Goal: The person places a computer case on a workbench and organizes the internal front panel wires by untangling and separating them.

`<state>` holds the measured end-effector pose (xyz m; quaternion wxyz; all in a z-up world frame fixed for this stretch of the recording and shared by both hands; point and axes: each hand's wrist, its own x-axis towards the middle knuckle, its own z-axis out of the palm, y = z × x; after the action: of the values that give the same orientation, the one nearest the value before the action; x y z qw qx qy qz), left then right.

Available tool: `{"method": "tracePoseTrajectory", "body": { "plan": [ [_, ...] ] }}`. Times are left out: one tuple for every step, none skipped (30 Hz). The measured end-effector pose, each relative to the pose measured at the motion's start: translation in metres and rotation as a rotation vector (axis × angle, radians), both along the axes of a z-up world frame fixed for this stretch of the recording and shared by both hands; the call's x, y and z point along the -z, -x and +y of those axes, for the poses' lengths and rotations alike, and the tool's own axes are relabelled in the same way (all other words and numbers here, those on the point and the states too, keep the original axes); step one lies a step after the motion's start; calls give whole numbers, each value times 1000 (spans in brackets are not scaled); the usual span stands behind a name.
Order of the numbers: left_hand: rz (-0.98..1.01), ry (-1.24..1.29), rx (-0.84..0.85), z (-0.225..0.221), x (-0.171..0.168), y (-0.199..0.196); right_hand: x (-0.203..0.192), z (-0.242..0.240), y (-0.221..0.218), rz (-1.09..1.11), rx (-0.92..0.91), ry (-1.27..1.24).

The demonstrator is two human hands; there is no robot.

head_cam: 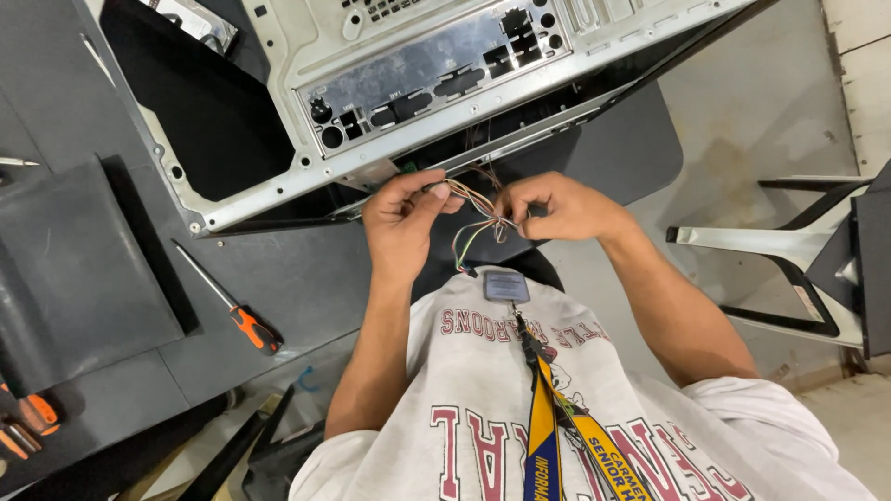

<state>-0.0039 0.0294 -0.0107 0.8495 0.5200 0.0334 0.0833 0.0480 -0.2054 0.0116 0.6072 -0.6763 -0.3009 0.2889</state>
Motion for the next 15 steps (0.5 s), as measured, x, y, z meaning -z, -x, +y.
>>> {"method": "tracePoseTrajectory", "body": {
  "plan": [
    [-2, 1, 0, -1, -1, 1, -2, 0, 0, -2, 0, 1],
    [-2, -2, 0, -1, -2, 1, -5, 0, -1, -14, -1, 18],
    [-2, -5, 1, 0, -3, 0, -8, 0, -4, -26, -3, 35],
    [1, -4, -1, 0, -4, -1, -8, 1, -5, -23, -4, 35],
    [3, -2, 1, 0, -6, -2, -9, 2, -7, -25, -11, 79],
    [3, 0, 5, 0, -7, -4, -9, 3, -8, -30, -16, 122],
    [4, 1, 5, 0, -7, -3, -10, 2, -8, -29, -15, 123],
    [1, 5, 18, 0, -7, -3, -11, 1, -8, -14, -22, 147],
    [-1, 10, 31, 0, -6, -2, -12, 1, -7, 1, -28, 171],
    [-4, 8, 27, 2, -9, -1, -9, 0, -6, -2, -31, 170],
    [-10, -17, 32, 4, -12, -1, -6, -1, -5, 56, -25, 153],
    [-16, -42, 36, 6, -14, -1, -3, -2, -5, 115, -19, 137],
    [-18, -43, 33, 7, -17, -2, -1, -2, -4, 113, -22, 135],
    [-19, -50, 42, 8, -19, -2, 0, -1, -4, 103, -6, 148],
    [-19, -56, 51, 8, -22, -3, 2, -1, -3, 94, 10, 162]
  ]
}}
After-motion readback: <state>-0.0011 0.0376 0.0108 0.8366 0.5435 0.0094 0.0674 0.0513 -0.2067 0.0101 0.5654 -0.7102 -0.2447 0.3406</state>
